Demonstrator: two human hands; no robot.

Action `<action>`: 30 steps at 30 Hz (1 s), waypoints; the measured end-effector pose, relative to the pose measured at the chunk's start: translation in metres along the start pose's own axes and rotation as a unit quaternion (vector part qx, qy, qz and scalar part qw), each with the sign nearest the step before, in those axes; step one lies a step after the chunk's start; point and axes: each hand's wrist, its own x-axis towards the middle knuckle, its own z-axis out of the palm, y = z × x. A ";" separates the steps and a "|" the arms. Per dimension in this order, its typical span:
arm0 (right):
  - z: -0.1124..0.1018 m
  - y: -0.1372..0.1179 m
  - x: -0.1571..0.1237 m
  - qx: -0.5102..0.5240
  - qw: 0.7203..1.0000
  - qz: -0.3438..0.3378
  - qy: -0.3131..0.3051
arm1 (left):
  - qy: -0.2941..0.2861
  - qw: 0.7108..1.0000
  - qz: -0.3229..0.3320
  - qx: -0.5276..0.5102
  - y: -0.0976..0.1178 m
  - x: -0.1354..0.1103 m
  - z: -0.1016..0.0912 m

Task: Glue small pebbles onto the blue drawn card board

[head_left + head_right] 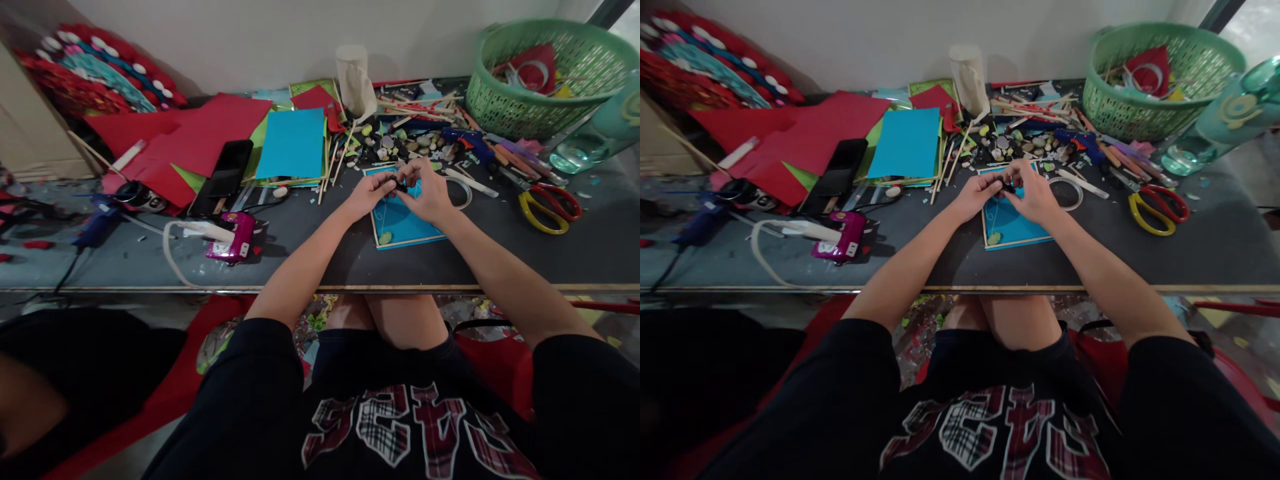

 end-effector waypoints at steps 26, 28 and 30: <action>0.001 0.000 0.000 0.040 0.999 0.003 -0.019 | -0.009 1.000 -0.013 -0.007 -0.001 -0.001 -0.002; 0.001 -0.001 -0.001 0.030 0.999 0.003 -0.018 | -0.017 1.000 -0.014 -0.007 0.001 -0.001 -0.002; 0.000 -0.001 -0.001 0.023 1.000 0.002 -0.019 | -0.024 1.000 -0.015 -0.010 0.002 -0.001 -0.001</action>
